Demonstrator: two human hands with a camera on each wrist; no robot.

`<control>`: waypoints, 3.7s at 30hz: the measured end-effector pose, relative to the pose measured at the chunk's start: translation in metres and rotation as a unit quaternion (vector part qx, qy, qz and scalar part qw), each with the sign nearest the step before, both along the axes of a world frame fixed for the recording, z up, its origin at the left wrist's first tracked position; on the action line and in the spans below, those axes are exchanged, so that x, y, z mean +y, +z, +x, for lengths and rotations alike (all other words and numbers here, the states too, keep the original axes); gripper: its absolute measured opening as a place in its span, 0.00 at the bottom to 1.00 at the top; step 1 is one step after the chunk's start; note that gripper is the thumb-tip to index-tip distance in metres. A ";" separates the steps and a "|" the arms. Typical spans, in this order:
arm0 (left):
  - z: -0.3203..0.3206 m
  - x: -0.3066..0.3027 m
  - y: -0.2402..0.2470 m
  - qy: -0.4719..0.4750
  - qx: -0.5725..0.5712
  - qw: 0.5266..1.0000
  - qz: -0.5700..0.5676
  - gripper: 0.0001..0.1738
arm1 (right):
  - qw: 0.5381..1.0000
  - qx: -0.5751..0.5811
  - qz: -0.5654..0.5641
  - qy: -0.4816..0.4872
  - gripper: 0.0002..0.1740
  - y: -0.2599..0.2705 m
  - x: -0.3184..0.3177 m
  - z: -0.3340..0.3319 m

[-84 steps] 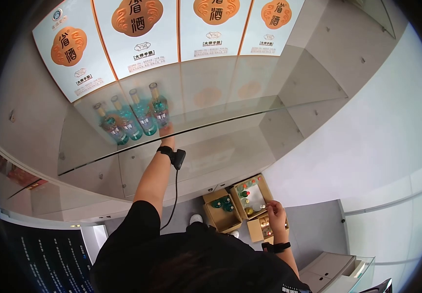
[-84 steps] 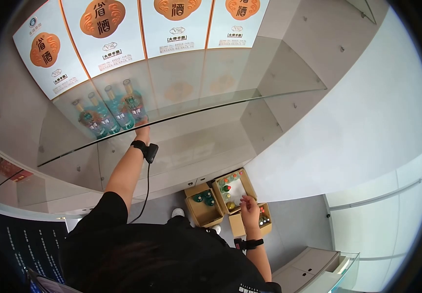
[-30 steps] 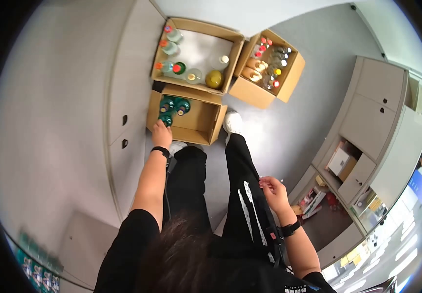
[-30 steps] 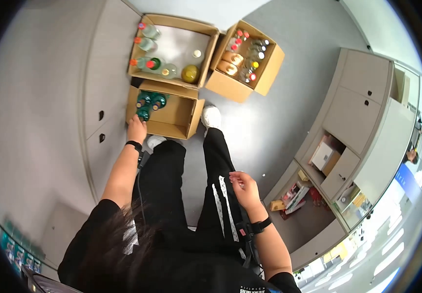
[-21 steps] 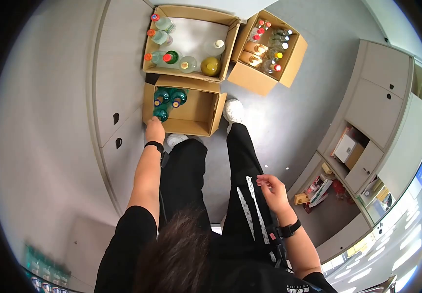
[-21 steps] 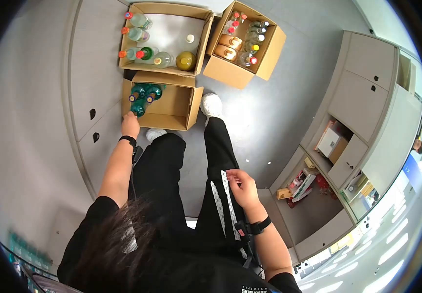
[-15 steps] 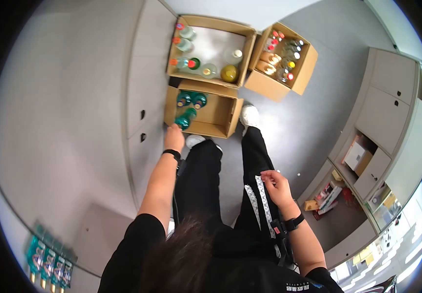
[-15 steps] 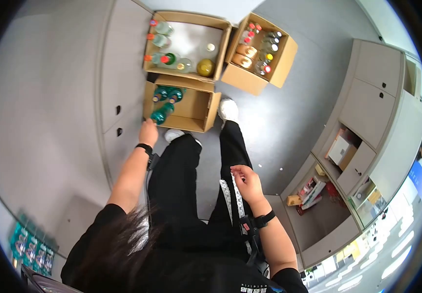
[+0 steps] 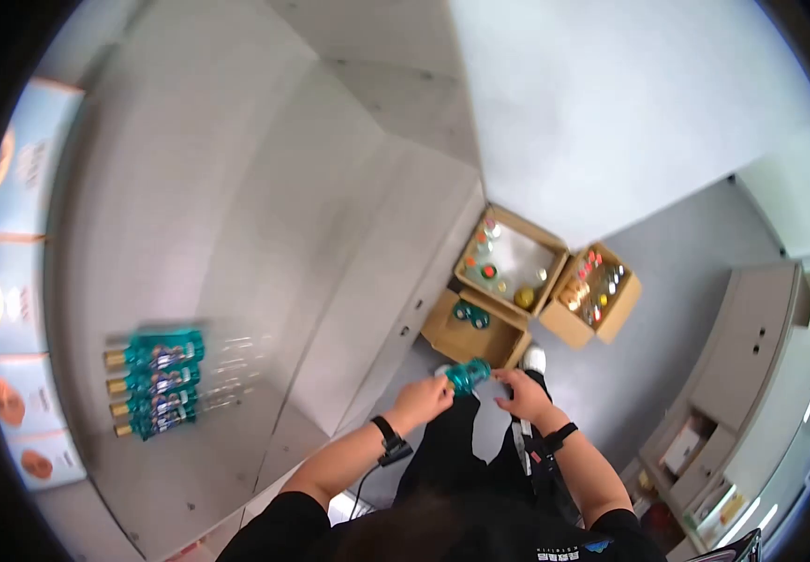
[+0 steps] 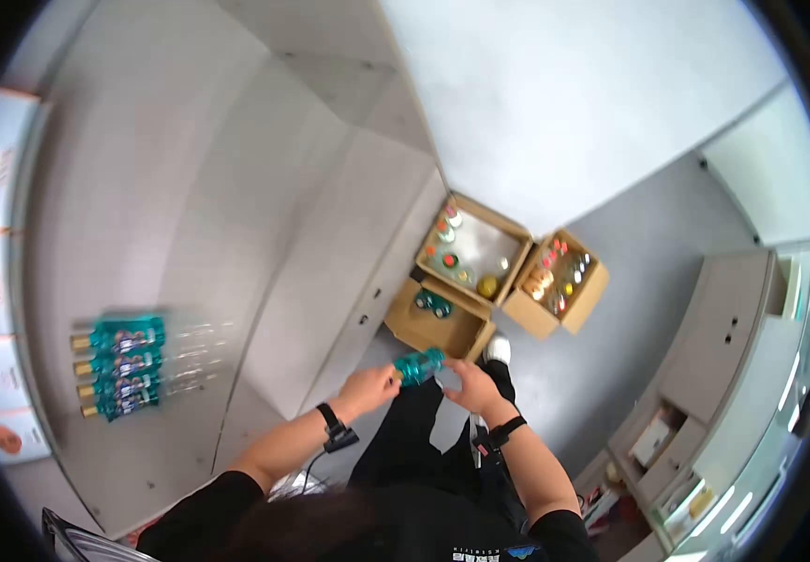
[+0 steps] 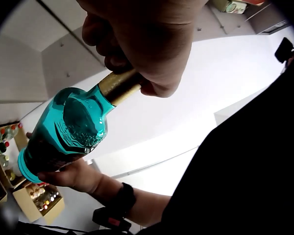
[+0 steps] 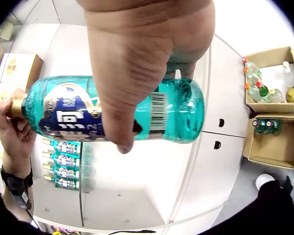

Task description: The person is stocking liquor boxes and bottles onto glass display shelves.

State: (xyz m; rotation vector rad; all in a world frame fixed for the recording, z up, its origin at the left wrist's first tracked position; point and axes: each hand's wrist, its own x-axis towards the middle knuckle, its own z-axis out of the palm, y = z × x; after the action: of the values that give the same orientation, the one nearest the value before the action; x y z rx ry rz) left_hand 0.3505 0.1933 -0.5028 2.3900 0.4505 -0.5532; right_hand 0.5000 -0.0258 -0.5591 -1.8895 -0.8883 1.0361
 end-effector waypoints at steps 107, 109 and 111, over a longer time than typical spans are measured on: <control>-0.148 0.298 0.177 0.553 -0.345 0.727 0.215 0.50 | 0.940 -0.053 0.214 0.261 0.16 0.244 0.320 -0.023; -0.146 0.294 0.176 0.565 -0.317 0.725 0.231 0.50 | 0.925 -0.076 0.227 0.295 0.18 0.276 0.359 -0.042; -0.142 0.282 0.188 0.583 -0.255 0.736 0.232 0.46 | 0.917 -0.108 0.237 0.302 0.20 0.306 0.391 -0.070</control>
State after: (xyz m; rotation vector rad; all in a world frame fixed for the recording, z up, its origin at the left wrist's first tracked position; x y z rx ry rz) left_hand 0.2089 0.4751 -0.3144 1.9573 1.7510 0.8488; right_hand 0.4295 0.3647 -0.2533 -1.3501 -1.7525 0.8454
